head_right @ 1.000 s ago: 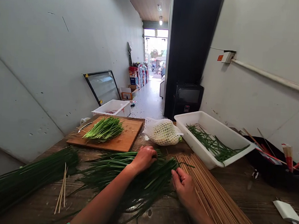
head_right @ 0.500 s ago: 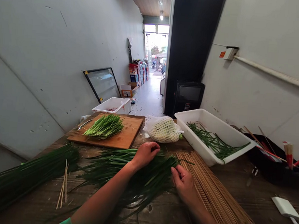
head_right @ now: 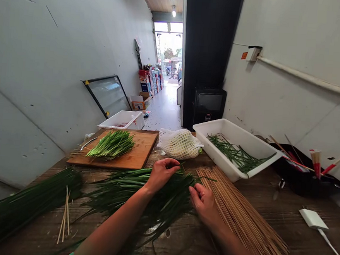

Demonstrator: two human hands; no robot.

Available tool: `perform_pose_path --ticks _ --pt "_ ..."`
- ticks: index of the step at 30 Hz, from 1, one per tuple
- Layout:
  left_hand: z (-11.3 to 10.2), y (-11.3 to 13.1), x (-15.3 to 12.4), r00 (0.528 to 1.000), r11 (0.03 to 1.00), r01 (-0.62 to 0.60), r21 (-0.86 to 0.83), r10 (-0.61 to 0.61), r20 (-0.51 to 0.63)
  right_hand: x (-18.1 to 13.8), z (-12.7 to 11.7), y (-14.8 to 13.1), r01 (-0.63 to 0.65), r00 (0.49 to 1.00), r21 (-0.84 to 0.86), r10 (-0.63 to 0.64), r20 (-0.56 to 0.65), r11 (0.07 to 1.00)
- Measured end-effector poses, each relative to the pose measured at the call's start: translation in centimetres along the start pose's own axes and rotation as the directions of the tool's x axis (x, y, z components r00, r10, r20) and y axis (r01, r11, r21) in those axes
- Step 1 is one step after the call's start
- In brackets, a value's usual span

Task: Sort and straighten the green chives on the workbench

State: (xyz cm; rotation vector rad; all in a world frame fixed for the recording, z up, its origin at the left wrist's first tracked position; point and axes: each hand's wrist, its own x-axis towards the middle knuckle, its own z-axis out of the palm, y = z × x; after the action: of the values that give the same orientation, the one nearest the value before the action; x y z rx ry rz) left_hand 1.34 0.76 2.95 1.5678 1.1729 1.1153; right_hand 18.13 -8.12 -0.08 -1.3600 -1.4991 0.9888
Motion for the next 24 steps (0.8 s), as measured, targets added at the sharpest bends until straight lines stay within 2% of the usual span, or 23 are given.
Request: perform_pose_path --ticks 8,15,24 --pt "0.3 0.0 0.0 1.0 0.999 -0.003 -0.05 0.002 -0.019 0.0 0.0 -0.2 0.005 1.0 -0.03 -0.006 -0.023 1.0" --pt "0.5 -0.2 -0.1 0.999 0.999 -0.037 -0.024 0.036 -0.036 -0.1 0.2 0.3 -0.005 0.999 -0.037 0.003 -0.043 0.999" --pt "1.3 0.1 -0.7 0.983 0.973 -0.143 0.182 0.162 -0.09 -0.2 0.1 -0.1 -0.01 0.999 -0.051 0.008 -0.04 0.999"
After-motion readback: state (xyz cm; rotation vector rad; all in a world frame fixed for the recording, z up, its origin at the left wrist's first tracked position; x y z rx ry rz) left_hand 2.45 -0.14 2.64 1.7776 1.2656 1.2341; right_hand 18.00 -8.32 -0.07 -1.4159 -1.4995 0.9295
